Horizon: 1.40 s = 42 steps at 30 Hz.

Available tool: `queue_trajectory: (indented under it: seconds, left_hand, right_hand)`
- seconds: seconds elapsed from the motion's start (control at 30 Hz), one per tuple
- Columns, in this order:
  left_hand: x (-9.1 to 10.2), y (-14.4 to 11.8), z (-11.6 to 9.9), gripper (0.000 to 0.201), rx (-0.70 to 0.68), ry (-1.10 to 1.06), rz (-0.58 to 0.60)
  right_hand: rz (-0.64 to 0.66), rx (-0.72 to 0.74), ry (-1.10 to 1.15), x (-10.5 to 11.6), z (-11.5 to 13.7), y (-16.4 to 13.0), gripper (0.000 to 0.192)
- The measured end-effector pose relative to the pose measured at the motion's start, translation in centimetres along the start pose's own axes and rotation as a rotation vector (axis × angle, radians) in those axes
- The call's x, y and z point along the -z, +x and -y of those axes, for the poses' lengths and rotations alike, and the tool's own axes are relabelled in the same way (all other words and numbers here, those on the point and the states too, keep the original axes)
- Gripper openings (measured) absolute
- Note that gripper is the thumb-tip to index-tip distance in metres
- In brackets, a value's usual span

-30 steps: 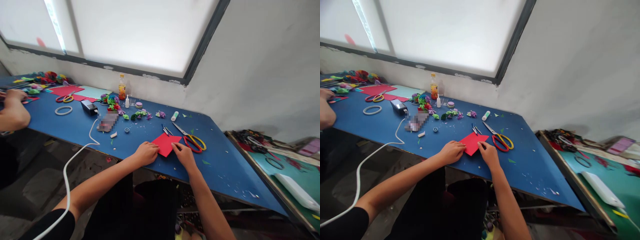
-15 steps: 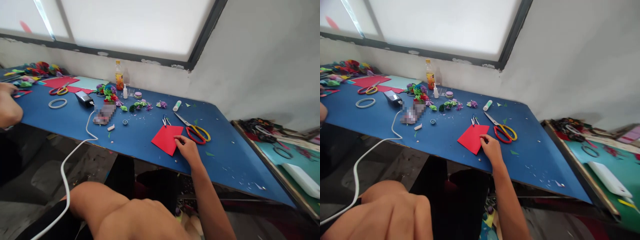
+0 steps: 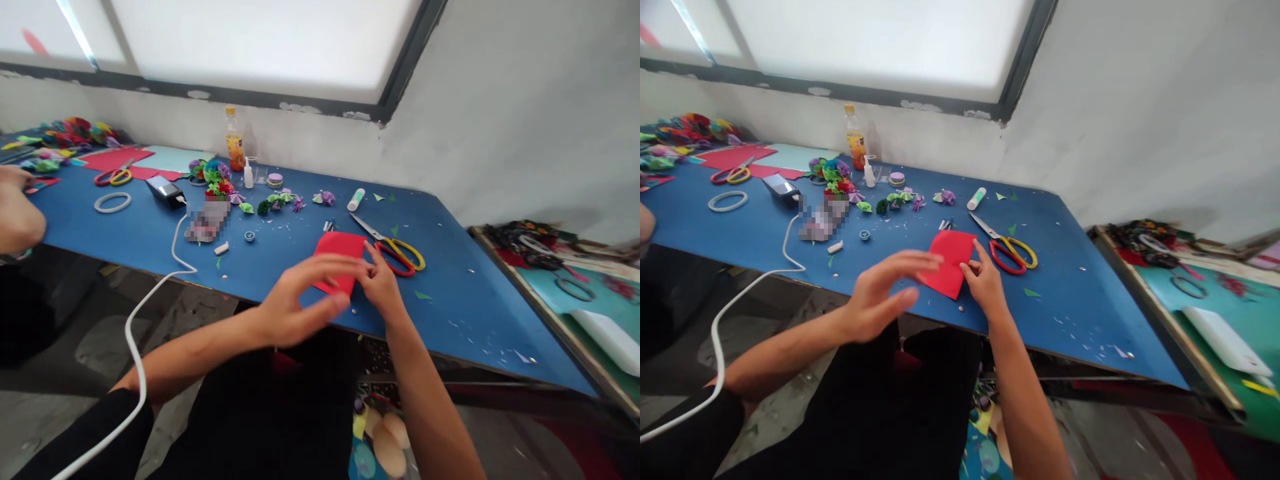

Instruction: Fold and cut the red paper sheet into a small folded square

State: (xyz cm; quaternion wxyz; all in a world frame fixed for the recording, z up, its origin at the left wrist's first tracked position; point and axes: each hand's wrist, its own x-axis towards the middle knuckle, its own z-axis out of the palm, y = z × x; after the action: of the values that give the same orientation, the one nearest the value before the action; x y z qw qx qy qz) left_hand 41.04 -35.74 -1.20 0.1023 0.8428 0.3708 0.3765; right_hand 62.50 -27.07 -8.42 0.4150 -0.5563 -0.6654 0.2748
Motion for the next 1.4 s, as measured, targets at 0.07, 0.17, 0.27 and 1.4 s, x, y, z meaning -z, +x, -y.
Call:
queue_trajectory:
  seconds: [0.07,0.17,0.27,1.4]
  left_hand:
    - [-1.8,1.5,3.8,0.043,0.174,-0.285,-0.113]
    - [-3.6,2.5,8.7,0.069,0.462,-0.355,-0.047]
    - [-3.9,2.7,11.7,0.061,0.55,-0.448,0.114]
    - [-1.5,0.5,12.0,0.048,-0.317,0.279,0.653]
  right_hand:
    - [0.045,-0.103,0.238,-0.1,0.1,0.0,0.081]
    - [0.103,-0.186,0.456,-0.2,0.4,0.0,0.09]
    - [0.227,-0.159,0.461,-0.4,0.6,-0.1,0.063]
    - [0.496,0.559,-0.688,0.1,0.8,-1.3,0.044]
